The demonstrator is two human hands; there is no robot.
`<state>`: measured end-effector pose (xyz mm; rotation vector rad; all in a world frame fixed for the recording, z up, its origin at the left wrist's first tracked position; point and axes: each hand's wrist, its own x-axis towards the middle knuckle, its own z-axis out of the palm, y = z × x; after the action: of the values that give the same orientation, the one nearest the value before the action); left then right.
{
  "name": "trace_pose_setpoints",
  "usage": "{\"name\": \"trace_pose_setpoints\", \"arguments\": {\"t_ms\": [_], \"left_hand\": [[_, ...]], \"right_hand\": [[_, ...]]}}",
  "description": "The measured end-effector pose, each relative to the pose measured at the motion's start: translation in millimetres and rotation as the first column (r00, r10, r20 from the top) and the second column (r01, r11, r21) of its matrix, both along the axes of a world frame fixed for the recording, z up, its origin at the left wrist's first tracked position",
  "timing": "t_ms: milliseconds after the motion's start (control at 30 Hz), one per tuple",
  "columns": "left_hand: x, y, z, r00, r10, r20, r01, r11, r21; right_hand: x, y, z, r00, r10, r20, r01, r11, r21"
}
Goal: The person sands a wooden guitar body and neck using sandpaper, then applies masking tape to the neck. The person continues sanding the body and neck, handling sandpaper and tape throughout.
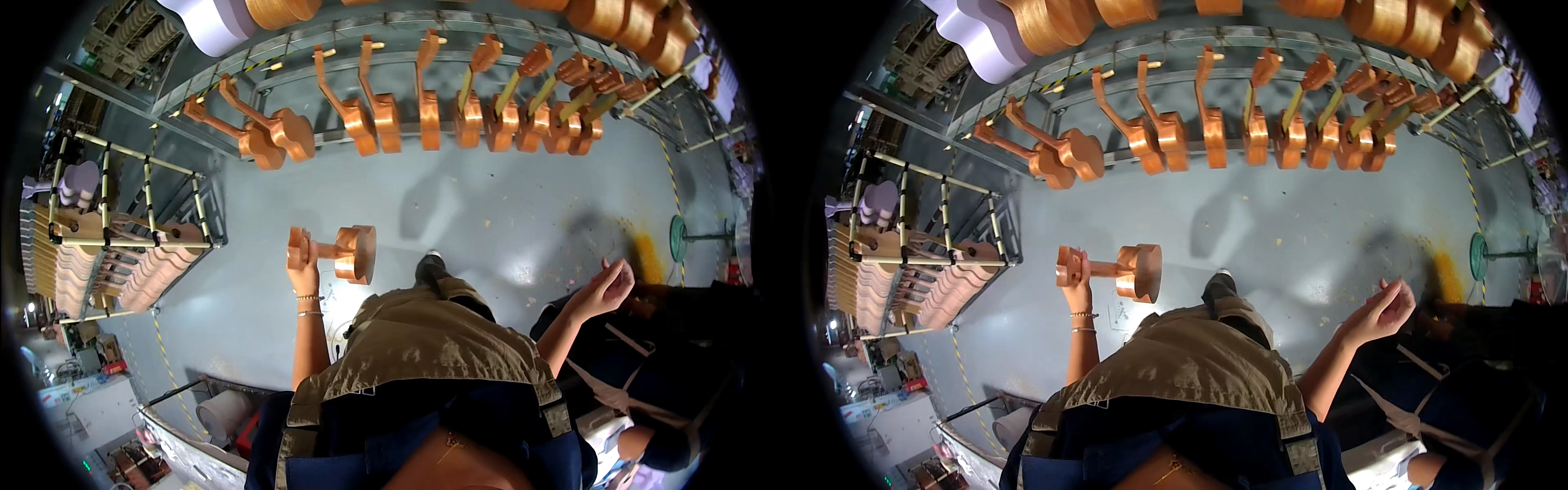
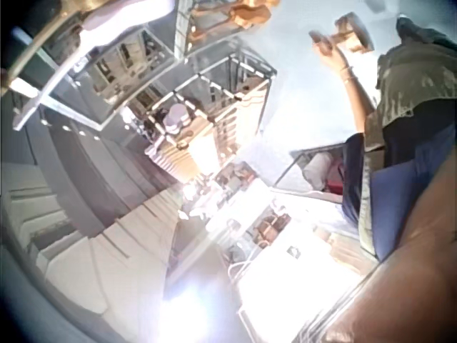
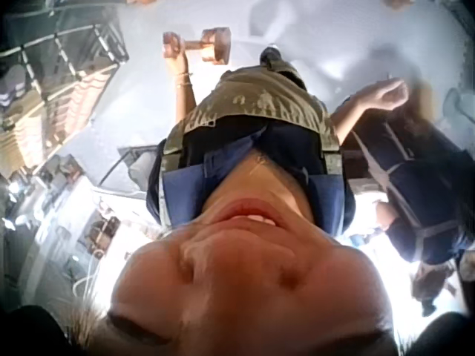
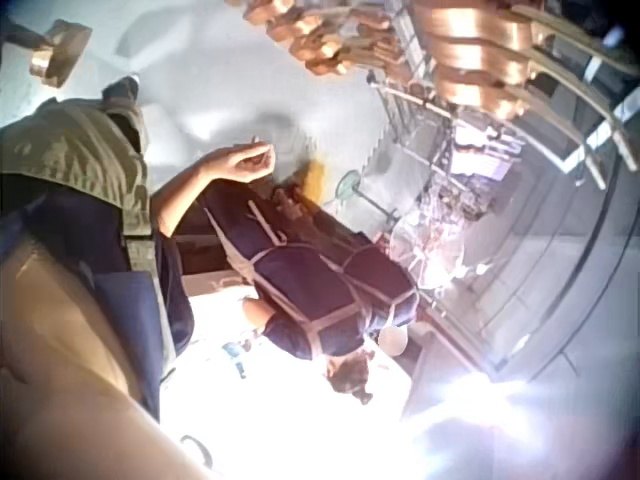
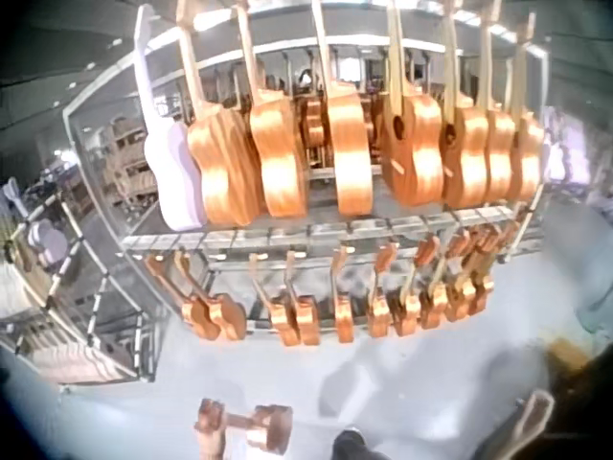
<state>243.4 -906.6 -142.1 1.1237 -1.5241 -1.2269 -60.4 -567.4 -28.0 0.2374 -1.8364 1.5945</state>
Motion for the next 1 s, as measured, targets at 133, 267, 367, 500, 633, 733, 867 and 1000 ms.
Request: {"name": "trace_pose_setpoints", "arguments": {"t_ms": [133, 267, 367, 500, 633, 733, 867, 1000], "left_hand": [[-17, -67, 14, 0.997, 0.038, -0.066, -0.043, 0.996, -0.081], [-46, -146, 0, 0.984, 0.15, 0.093, -0.144, 0.987, -0.074], [-63, -219, -19, 0.978, 0.111, 0.176, -0.113, 0.994, 0.001], [-92, -304, -52, 0.992, 0.116, 0.053, -0.115, 0.993, -0.028], [-120, -388, -78, 0.995, 0.011, -0.1, 0.002, 0.992, 0.124], [-128, -441, -98, 0.999, -0.012, 0.034, 0.005, 0.98, 0.2], [-153, -468, -91, 0.997, -0.074, 0.032, 0.068, 0.984, 0.166], [-159, -486, -98, 0.989, -0.135, 0.066, 0.125, 0.981, 0.146]], "right_hand": [[-41, -53, 41, 0.988, 0.066, -0.139, -0.085, 0.988, -0.131], [-40, -104, 82, 0.861, 0.068, -0.505, -0.093, 0.995, -0.025], [-30, -139, 82, 0.936, 0.095, -0.339, -0.071, 0.994, 0.085], [7, -164, 52, 0.991, 0.009, -0.133, 0.021, 0.975, 0.221], [62, -181, 22, 0.986, -0.1, 0.13, 0.049, 0.936, 0.349], [93, -198, 13, 0.954, -0.192, 0.23, 0.075, 0.896, 0.439], [122, -235, 21, 0.88, -0.298, 0.369, 0.123, 0.895, 0.429], [138, -264, 17, 0.903, -0.241, 0.357, 0.129, 0.942, 0.309]]}}
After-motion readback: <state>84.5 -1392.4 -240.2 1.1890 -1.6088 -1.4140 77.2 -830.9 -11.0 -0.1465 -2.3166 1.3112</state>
